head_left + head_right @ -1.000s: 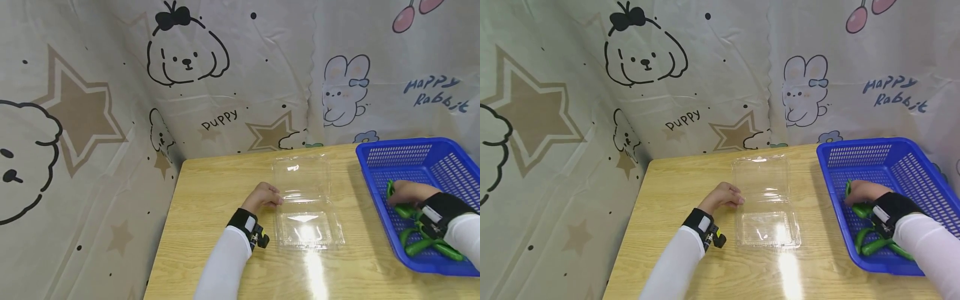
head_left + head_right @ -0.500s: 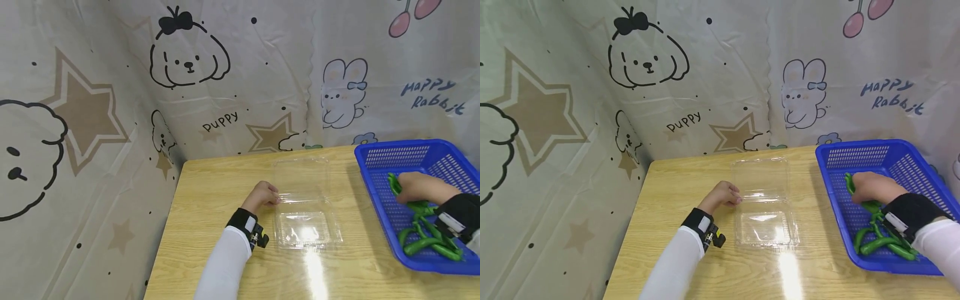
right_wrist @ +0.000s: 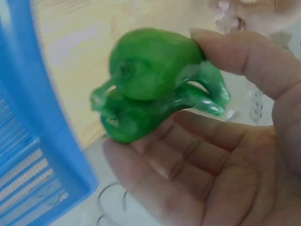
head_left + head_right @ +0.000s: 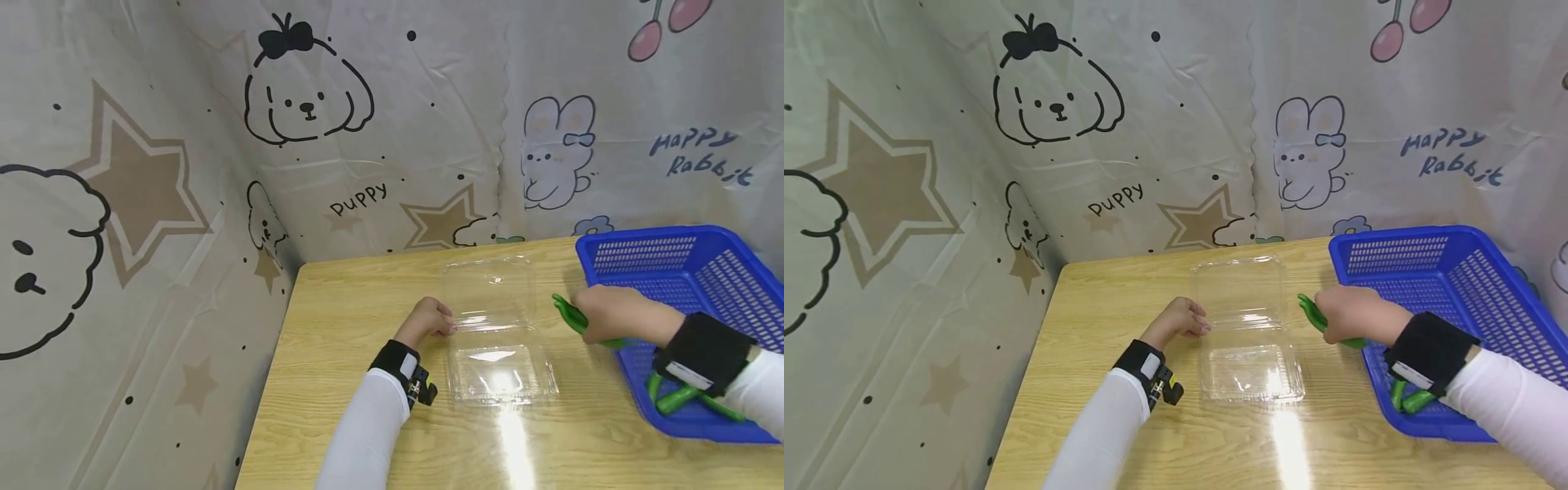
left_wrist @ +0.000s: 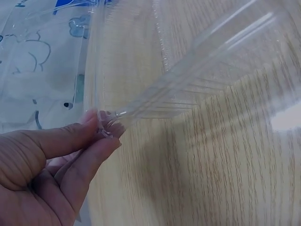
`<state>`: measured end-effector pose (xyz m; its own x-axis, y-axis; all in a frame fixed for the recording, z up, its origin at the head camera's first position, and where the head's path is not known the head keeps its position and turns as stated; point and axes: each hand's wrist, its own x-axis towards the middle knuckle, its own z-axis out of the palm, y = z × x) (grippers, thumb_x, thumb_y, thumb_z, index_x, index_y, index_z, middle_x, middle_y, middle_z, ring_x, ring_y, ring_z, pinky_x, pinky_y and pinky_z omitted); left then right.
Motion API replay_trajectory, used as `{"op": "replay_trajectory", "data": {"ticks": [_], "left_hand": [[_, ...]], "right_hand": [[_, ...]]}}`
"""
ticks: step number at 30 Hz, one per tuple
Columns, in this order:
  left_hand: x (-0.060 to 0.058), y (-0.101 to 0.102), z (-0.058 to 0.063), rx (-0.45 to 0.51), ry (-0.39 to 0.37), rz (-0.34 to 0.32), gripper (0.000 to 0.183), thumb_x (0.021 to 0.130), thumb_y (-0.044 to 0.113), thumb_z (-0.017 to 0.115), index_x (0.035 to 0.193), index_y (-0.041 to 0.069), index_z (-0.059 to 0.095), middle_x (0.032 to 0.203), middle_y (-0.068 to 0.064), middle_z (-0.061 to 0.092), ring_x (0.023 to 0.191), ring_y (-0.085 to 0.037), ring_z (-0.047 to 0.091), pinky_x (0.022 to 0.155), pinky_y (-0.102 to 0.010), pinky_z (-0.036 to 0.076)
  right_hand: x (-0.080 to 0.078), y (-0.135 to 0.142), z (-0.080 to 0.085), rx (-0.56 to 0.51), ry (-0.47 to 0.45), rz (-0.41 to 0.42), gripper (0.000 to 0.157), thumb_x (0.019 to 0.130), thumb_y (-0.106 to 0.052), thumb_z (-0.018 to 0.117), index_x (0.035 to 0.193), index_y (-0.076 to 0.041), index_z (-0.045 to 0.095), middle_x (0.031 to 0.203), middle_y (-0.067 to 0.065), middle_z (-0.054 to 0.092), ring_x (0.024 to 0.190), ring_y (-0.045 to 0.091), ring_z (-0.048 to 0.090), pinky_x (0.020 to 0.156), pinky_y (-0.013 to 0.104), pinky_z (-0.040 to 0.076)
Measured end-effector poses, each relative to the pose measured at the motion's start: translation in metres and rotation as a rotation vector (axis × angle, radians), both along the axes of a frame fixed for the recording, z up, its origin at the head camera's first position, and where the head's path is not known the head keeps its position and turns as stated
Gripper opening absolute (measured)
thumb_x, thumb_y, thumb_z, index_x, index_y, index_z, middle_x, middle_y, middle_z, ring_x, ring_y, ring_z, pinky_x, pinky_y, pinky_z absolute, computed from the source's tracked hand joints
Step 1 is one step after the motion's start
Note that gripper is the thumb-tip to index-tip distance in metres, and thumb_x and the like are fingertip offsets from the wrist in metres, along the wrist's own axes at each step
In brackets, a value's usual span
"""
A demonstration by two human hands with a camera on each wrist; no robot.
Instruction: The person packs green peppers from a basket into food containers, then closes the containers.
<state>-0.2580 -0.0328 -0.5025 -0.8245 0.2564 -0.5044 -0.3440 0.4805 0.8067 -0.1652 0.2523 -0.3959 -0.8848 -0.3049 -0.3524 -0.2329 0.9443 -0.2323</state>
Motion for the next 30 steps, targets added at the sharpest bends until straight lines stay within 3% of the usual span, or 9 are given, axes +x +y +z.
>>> {"op": "replay_trajectory", "data": {"ticks": [5, 12, 21, 30], "left_hand": [[-0.001, 0.000, -0.001, -0.023, 0.027, -0.014, 0.034, 0.075, -0.018, 0.067, 0.108, -0.011, 0.059, 0.085, -0.018, 0.067, 0.075, -0.022, 0.068, 0.067, -0.033, 0.059], [0.001, 0.003, 0.000, -0.043, 0.053, -0.009, 0.034, 0.075, -0.018, 0.067, 0.107, -0.011, 0.060, 0.084, -0.018, 0.067, 0.077, -0.024, 0.069, 0.068, -0.034, 0.059], [0.009, 0.010, 0.005, -0.101, 0.128, -0.062, 0.031, 0.075, -0.014, 0.071, 0.104, -0.009, 0.061, 0.083, -0.015, 0.067, 0.073, -0.019, 0.067, 0.063, -0.030, 0.058], [0.003, 0.004, 0.004, -0.090, 0.100, -0.071, 0.031, 0.074, -0.013, 0.072, 0.103, -0.008, 0.062, 0.085, -0.015, 0.068, 0.078, -0.021, 0.067, 0.067, -0.033, 0.058]], "right_hand": [[-0.005, -0.040, -0.007, -0.002, -0.014, 0.088, 0.038, 0.067, -0.007, 0.076, 0.096, -0.005, 0.052, 0.070, 0.002, 0.051, 0.060, 0.018, 0.049, 0.046, 0.026, 0.043], [-0.005, -0.083, -0.019, -0.015, -0.044, 0.242, 0.036, 0.068, -0.002, 0.075, 0.090, -0.011, 0.047, 0.070, 0.000, 0.048, 0.061, 0.016, 0.046, 0.047, 0.027, 0.041], [0.000, -0.100, -0.052, 0.024, -0.028, 0.319, 0.034, 0.069, -0.004, 0.074, 0.087, -0.014, 0.047, 0.071, -0.003, 0.047, 0.062, 0.014, 0.046, 0.048, 0.032, 0.042], [-0.001, -0.109, -0.060, 0.045, 0.007, 0.356, 0.034, 0.070, -0.005, 0.075, 0.084, -0.014, 0.045, 0.070, -0.004, 0.046, 0.064, 0.013, 0.046, 0.051, 0.037, 0.046]]}}
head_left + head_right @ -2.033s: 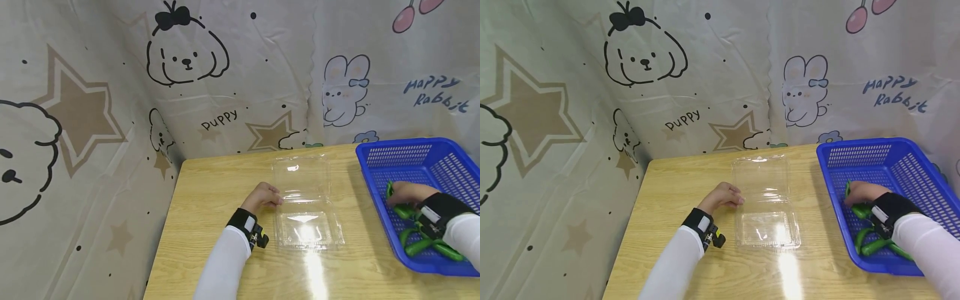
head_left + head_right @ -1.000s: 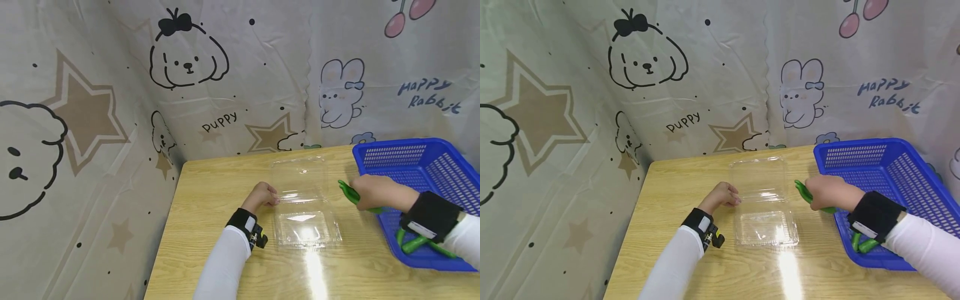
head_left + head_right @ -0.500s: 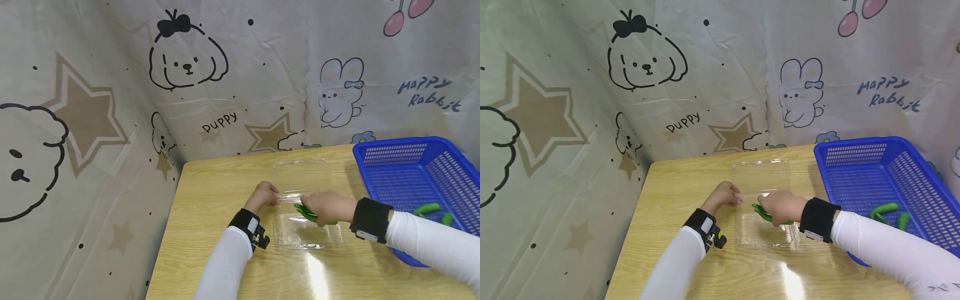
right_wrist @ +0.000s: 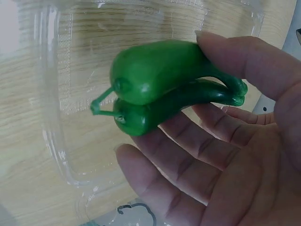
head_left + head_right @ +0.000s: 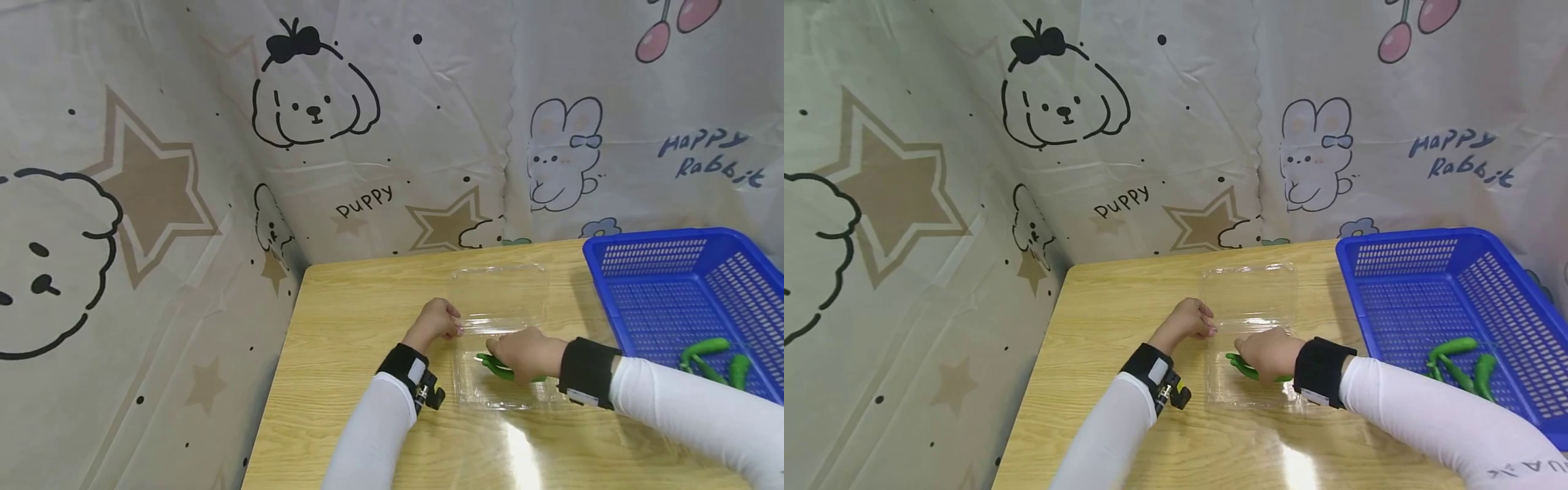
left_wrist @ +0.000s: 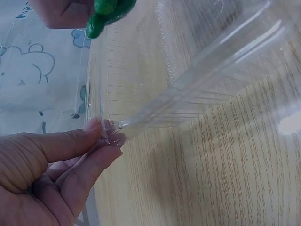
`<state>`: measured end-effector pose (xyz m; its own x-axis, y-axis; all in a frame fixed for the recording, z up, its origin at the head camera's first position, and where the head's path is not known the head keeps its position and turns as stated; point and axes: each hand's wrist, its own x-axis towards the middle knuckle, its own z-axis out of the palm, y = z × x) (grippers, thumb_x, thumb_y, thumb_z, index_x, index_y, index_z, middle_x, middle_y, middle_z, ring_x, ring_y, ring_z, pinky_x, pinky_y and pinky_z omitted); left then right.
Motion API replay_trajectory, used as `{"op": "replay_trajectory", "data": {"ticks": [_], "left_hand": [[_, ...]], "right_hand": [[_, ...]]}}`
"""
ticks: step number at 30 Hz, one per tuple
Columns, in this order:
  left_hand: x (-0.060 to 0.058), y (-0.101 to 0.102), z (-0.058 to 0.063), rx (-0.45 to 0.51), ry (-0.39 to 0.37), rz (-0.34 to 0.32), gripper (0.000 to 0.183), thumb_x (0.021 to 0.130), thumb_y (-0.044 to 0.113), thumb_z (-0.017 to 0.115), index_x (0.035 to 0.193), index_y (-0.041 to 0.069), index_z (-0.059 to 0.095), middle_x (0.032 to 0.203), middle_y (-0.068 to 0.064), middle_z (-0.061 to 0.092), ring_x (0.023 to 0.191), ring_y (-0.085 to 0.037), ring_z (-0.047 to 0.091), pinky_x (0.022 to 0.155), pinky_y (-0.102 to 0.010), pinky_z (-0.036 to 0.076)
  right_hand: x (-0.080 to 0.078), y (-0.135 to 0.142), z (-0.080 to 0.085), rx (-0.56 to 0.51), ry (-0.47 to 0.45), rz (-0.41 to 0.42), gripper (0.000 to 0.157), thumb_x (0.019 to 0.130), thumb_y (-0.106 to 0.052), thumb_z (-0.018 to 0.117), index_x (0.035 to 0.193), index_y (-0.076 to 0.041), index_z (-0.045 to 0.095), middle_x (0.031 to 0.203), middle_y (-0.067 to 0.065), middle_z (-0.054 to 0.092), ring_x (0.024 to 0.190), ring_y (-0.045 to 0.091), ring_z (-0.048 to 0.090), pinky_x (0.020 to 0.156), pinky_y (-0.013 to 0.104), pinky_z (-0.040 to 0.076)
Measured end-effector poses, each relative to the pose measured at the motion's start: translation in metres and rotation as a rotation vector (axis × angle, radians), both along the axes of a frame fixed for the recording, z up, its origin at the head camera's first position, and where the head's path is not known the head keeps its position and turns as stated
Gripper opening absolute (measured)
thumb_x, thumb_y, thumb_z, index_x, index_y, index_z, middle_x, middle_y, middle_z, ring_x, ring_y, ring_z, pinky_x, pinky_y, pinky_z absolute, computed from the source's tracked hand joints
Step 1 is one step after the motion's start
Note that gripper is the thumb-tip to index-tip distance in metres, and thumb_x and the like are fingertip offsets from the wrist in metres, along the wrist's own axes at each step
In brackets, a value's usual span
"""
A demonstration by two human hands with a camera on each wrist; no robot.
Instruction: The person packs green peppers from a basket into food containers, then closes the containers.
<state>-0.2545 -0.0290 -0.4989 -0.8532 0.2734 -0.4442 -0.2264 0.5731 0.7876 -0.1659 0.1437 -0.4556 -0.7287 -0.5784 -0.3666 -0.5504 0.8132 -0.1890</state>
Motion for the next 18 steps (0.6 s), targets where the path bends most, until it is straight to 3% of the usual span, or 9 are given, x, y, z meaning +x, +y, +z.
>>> {"op": "replay_trajectory", "data": {"ticks": [3, 5, 7, 10, 14, 18], "left_hand": [[-0.004, -0.001, -0.005, 0.013, -0.005, -0.017, 0.029, 0.072, -0.012, 0.074, 0.099, -0.007, 0.063, 0.081, -0.013, 0.067, 0.074, -0.019, 0.067, 0.061, -0.030, 0.057], [-0.004, 0.000, -0.005, 0.010, -0.007, -0.018, 0.029, 0.072, -0.012, 0.074, 0.099, -0.008, 0.062, 0.081, -0.013, 0.067, 0.074, -0.020, 0.066, 0.061, -0.030, 0.057], [-0.002, 0.000, -0.004, 0.009, -0.005, -0.013, 0.030, 0.073, -0.012, 0.073, 0.101, -0.008, 0.062, 0.082, -0.014, 0.067, 0.075, -0.020, 0.066, 0.061, -0.030, 0.057], [0.001, 0.002, 0.001, -0.004, 0.006, -0.006, 0.032, 0.075, -0.012, 0.072, 0.105, -0.009, 0.061, 0.085, -0.015, 0.067, 0.078, -0.021, 0.067, 0.064, -0.030, 0.058], [0.003, 0.003, 0.003, -0.014, 0.016, -0.005, 0.033, 0.076, -0.012, 0.071, 0.107, -0.009, 0.061, 0.086, -0.015, 0.066, 0.077, -0.021, 0.066, 0.064, -0.029, 0.057], [0.003, 0.002, 0.002, -0.021, 0.019, -0.016, 0.034, 0.077, -0.012, 0.070, 0.109, -0.009, 0.060, 0.088, -0.015, 0.065, 0.078, -0.021, 0.066, 0.065, -0.028, 0.057]], "right_hand": [[-0.002, -0.001, -0.004, 0.028, -0.023, -0.021, 0.034, 0.070, -0.007, 0.075, 0.090, -0.012, 0.048, 0.074, -0.002, 0.050, 0.067, 0.014, 0.049, 0.054, 0.039, 0.048], [-0.004, -0.001, -0.007, 0.042, -0.033, -0.026, 0.034, 0.074, -0.018, 0.076, 0.095, -0.011, 0.050, 0.079, 0.000, 0.054, 0.070, 0.016, 0.053, 0.056, 0.041, 0.049], [-0.005, 0.000, -0.009, 0.048, -0.034, -0.030, 0.039, 0.076, -0.029, 0.076, 0.099, -0.009, 0.052, 0.084, 0.002, 0.058, 0.074, 0.018, 0.057, 0.059, 0.043, 0.051], [-0.005, 0.004, -0.007, 0.041, -0.024, -0.034, 0.044, 0.076, -0.033, 0.077, 0.103, -0.006, 0.055, 0.090, 0.006, 0.062, 0.080, 0.023, 0.061, 0.060, 0.045, 0.054], [-0.008, 0.010, 0.002, 0.027, -0.044, -0.070, 0.045, 0.070, -0.012, 0.080, 0.107, -0.005, 0.056, 0.096, 0.009, 0.064, 0.081, 0.024, 0.062, 0.057, 0.042, 0.053], [-0.011, 0.018, 0.009, 0.005, -0.050, -0.080, 0.048, 0.068, -0.008, 0.079, 0.110, -0.004, 0.056, 0.101, 0.011, 0.064, 0.080, 0.022, 0.060, 0.053, 0.038, 0.051]]}}
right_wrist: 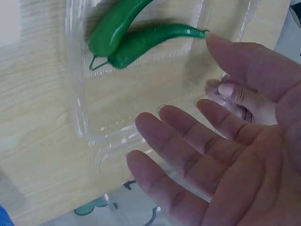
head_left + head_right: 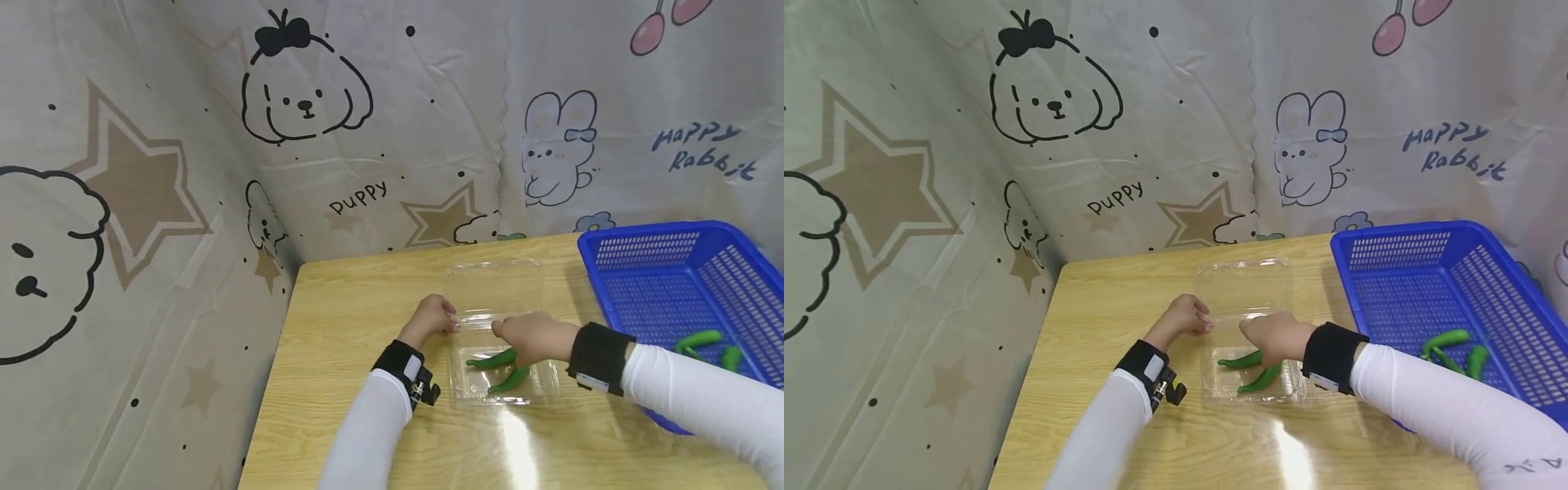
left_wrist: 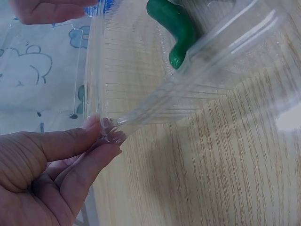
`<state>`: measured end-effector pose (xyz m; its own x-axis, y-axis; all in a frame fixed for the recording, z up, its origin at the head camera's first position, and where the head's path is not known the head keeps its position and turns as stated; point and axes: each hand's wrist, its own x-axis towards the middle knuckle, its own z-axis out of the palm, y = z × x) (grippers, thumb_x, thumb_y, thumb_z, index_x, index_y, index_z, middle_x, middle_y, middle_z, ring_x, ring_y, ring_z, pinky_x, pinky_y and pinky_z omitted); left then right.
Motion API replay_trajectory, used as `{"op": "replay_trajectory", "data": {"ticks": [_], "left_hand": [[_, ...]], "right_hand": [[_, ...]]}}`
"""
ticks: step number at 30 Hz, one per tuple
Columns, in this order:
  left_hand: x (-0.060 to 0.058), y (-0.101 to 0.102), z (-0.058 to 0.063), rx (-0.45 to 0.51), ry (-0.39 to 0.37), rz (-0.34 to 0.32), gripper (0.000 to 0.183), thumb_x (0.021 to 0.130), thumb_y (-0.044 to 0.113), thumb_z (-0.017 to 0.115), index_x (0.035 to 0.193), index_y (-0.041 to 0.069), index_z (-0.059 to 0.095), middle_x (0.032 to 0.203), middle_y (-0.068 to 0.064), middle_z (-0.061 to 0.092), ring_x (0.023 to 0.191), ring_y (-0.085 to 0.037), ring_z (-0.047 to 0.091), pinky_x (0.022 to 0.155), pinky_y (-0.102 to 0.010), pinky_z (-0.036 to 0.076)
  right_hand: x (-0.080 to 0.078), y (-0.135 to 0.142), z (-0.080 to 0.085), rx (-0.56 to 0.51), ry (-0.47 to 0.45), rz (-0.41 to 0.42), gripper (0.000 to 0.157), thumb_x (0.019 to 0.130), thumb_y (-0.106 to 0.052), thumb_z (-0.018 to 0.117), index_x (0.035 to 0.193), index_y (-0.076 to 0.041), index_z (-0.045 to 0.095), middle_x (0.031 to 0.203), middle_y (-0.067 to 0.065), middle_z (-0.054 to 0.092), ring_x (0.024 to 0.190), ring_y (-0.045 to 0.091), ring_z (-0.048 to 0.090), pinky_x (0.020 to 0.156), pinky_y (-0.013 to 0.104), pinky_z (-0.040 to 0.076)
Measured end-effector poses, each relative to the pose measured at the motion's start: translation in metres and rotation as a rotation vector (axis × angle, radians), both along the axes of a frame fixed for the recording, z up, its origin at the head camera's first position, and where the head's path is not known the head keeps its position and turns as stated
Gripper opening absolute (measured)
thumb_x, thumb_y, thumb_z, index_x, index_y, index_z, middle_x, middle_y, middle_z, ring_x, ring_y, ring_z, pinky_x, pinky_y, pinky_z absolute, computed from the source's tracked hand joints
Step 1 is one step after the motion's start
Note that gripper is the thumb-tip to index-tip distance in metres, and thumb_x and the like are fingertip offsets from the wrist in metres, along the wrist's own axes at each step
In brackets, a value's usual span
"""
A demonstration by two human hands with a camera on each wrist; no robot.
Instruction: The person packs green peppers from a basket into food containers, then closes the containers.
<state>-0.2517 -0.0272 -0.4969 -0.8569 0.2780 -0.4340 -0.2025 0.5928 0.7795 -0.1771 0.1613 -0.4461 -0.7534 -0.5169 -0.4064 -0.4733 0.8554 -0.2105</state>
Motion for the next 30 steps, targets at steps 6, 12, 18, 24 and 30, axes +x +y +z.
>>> {"op": "replay_trajectory", "data": {"ticks": [6, 12, 18, 24, 30], "left_hand": [[-0.002, -0.003, 0.000, -0.003, -0.003, -0.002, 0.035, 0.077, -0.012, 0.070, 0.110, -0.009, 0.060, 0.086, -0.014, 0.065, 0.078, -0.021, 0.066, 0.065, -0.027, 0.057], [-0.002, -0.005, 0.002, -0.004, 0.003, 0.024, 0.035, 0.075, -0.014, 0.070, 0.109, -0.010, 0.060, 0.085, -0.015, 0.064, 0.077, -0.022, 0.065, 0.067, -0.030, 0.058], [-0.001, -0.008, -0.001, -0.017, 0.001, 0.039, 0.034, 0.076, -0.013, 0.070, 0.109, -0.009, 0.060, 0.086, -0.014, 0.064, 0.077, -0.020, 0.065, 0.065, -0.027, 0.057], [0.001, -0.013, -0.004, -0.030, -0.006, 0.040, 0.035, 0.077, -0.012, 0.070, 0.110, -0.009, 0.060, 0.089, -0.014, 0.065, 0.079, -0.020, 0.066, 0.067, -0.028, 0.057], [0.002, -0.018, -0.010, -0.026, 0.004, 0.044, 0.035, 0.075, -0.014, 0.070, 0.109, -0.011, 0.060, 0.087, -0.015, 0.065, 0.078, -0.022, 0.066, 0.066, -0.030, 0.058]], "right_hand": [[-0.002, 0.014, 0.009, -0.053, -0.010, -0.004, 0.046, 0.069, -0.006, 0.077, 0.111, -0.006, 0.058, 0.109, 0.013, 0.066, 0.083, 0.023, 0.062, 0.055, 0.035, 0.052], [-0.006, 0.044, 0.025, -0.101, 0.003, -0.022, 0.042, 0.071, -0.005, 0.076, 0.108, -0.005, 0.058, 0.103, 0.014, 0.066, 0.085, 0.027, 0.064, 0.061, 0.036, 0.054], [-0.004, 0.077, 0.032, -0.067, 0.008, -0.092, 0.040, 0.072, -0.007, 0.077, 0.107, -0.004, 0.058, 0.096, 0.009, 0.066, 0.082, 0.026, 0.063, 0.055, 0.034, 0.051], [-0.003, 0.102, 0.034, -0.024, 0.035, -0.139, 0.038, 0.070, -0.008, 0.076, 0.104, -0.004, 0.060, 0.090, 0.008, 0.065, 0.079, 0.025, 0.062, 0.054, 0.036, 0.050], [-0.005, 0.123, 0.034, 0.043, 0.030, -0.170, 0.038, 0.071, -0.010, 0.075, 0.106, -0.005, 0.061, 0.092, 0.007, 0.067, 0.074, 0.018, 0.059, 0.054, 0.035, 0.050]]}}
